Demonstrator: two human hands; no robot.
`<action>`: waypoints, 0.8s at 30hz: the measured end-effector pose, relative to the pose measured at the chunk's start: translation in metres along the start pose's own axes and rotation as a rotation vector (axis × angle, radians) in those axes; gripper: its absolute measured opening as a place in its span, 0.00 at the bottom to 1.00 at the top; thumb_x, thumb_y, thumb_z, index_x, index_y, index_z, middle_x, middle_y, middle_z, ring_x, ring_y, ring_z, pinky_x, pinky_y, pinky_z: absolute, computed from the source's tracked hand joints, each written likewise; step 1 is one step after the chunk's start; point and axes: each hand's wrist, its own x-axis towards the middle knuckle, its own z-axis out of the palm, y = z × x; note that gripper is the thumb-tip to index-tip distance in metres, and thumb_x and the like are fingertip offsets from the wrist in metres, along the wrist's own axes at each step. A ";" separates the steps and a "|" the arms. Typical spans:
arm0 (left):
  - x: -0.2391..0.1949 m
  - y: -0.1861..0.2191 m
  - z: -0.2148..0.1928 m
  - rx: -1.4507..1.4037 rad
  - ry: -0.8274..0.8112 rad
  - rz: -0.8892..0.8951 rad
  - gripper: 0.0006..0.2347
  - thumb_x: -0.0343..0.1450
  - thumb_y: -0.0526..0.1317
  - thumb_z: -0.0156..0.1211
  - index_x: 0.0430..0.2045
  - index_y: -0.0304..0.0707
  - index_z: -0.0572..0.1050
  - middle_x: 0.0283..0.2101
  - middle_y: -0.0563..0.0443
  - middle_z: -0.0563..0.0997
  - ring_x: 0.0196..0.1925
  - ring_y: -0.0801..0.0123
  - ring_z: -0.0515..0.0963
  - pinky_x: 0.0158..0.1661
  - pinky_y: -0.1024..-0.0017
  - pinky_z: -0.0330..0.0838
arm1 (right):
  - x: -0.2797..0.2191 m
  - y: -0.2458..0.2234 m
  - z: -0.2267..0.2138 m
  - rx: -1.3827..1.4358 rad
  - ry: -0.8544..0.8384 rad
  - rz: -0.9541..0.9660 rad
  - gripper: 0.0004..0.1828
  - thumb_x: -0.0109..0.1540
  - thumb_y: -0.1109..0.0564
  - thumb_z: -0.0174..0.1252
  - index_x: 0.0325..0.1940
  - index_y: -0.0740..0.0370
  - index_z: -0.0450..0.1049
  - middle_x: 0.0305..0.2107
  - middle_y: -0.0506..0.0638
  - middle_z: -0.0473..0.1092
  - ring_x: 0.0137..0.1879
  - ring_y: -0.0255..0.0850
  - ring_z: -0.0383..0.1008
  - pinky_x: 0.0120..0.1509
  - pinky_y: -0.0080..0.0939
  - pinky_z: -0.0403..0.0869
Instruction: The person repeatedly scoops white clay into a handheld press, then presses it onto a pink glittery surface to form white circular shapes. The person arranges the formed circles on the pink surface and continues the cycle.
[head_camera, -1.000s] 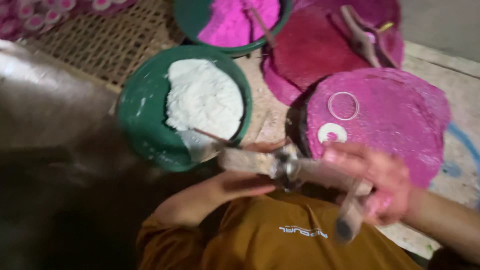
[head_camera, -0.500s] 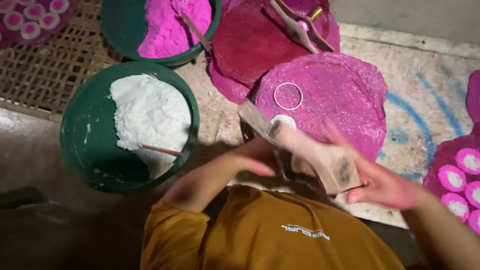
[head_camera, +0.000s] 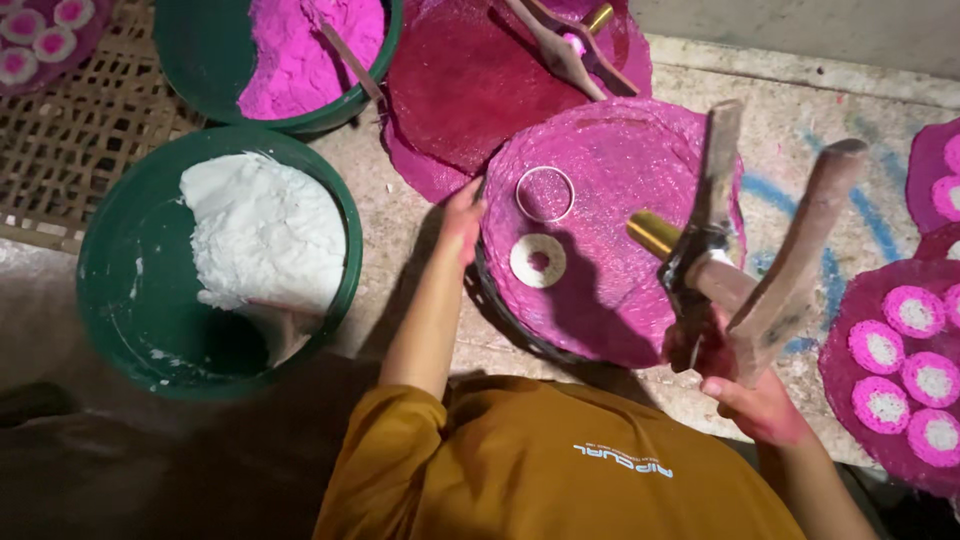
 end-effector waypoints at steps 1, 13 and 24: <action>-0.015 -0.011 -0.002 -0.017 0.038 0.043 0.26 0.72 0.31 0.54 0.68 0.25 0.61 0.68 0.36 0.70 0.68 0.55 0.70 0.68 0.60 0.60 | 0.002 -0.003 0.002 0.004 0.022 0.004 0.50 0.59 0.49 0.67 0.78 0.65 0.49 0.59 0.61 0.64 0.64 0.53 0.66 0.69 0.57 0.65; -0.152 0.034 0.104 1.555 0.171 0.428 0.19 0.70 0.37 0.60 0.58 0.50 0.75 0.73 0.38 0.52 0.76 0.39 0.44 0.70 0.35 0.39 | 0.040 -0.008 0.013 0.050 -0.014 -0.002 0.49 0.60 0.46 0.66 0.81 0.58 0.51 0.59 0.61 0.65 0.64 0.52 0.67 0.69 0.56 0.66; -0.153 0.054 0.122 1.629 -0.084 0.432 0.14 0.66 0.42 0.60 0.47 0.48 0.79 0.75 0.48 0.56 0.77 0.44 0.51 0.69 0.27 0.32 | 0.045 -0.009 0.014 -0.009 -0.038 0.040 0.47 0.62 0.45 0.67 0.78 0.52 0.49 0.57 0.61 0.64 0.62 0.51 0.69 0.68 0.56 0.68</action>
